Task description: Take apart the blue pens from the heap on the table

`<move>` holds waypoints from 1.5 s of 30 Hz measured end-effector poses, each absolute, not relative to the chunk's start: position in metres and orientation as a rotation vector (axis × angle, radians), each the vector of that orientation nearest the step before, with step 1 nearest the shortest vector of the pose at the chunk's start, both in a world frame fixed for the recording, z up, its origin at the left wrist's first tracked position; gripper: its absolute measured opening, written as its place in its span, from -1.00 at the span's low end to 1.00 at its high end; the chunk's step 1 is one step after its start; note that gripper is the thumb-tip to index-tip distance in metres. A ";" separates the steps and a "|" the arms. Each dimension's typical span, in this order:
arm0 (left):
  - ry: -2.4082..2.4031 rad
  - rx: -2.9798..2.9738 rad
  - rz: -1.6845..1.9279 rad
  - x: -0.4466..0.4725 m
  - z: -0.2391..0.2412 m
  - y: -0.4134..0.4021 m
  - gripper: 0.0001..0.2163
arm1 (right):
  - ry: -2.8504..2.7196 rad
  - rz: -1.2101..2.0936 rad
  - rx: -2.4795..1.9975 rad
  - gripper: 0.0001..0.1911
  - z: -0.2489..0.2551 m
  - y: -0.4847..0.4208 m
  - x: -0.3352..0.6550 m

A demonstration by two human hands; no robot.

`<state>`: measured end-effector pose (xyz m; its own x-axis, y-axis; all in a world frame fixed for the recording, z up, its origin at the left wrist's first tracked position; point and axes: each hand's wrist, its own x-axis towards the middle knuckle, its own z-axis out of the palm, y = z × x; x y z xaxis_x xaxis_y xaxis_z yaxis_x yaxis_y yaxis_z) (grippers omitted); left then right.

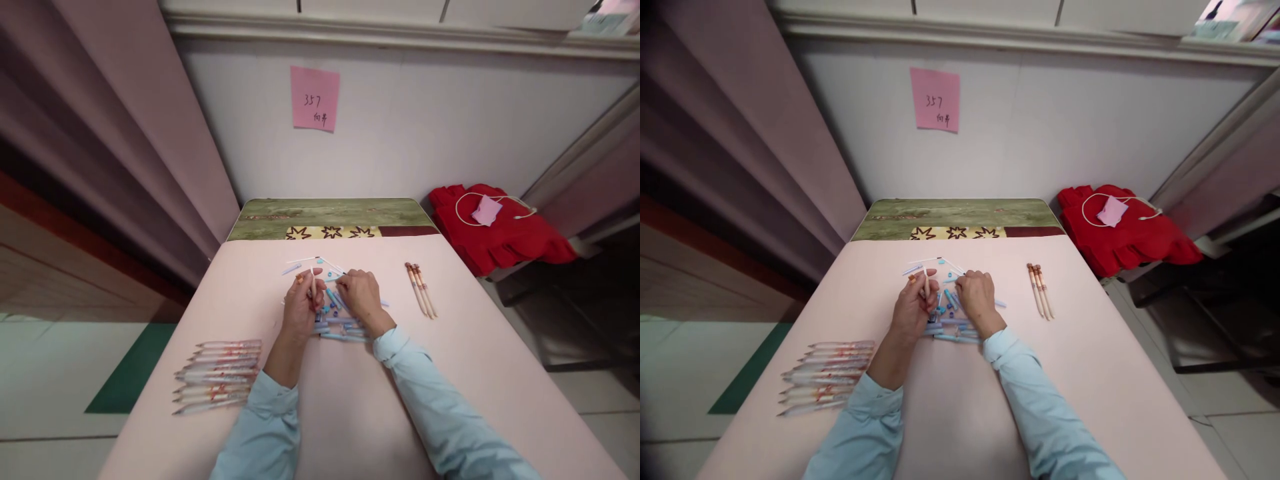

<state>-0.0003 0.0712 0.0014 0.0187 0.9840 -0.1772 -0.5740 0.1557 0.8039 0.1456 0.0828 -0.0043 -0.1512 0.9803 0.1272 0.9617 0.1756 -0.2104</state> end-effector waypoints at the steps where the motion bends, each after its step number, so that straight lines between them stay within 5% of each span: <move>1: 0.845 0.613 1.328 0.000 0.001 0.071 -0.64 | -2.236 0.114 -1.892 -0.76 -0.004 0.084 0.145; 11: 0.764 0.677 1.238 0.003 -0.002 0.068 -0.67 | -1.690 0.464 -1.736 -0.91 -0.009 0.071 0.158; 17: 0.752 0.748 1.112 0.017 -0.006 0.061 -0.69 | -0.927 0.964 -1.179 -0.74 0.007 0.065 0.166; 24: 0.762 0.824 1.055 0.024 -0.008 0.057 -0.73 | -1.002 1.172 -1.023 -0.77 0.021 0.067 0.167; 45: 0.828 0.898 1.020 0.029 -0.001 0.053 -0.65 | -1.393 0.699 -1.251 -0.87 0.038 0.058 0.175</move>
<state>0.0288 0.0531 -0.0011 0.3048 0.9404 -0.1511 -0.3410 0.2558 0.9046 0.1746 0.0578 0.0381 0.1396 0.9355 0.3245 0.2990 0.2726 -0.9145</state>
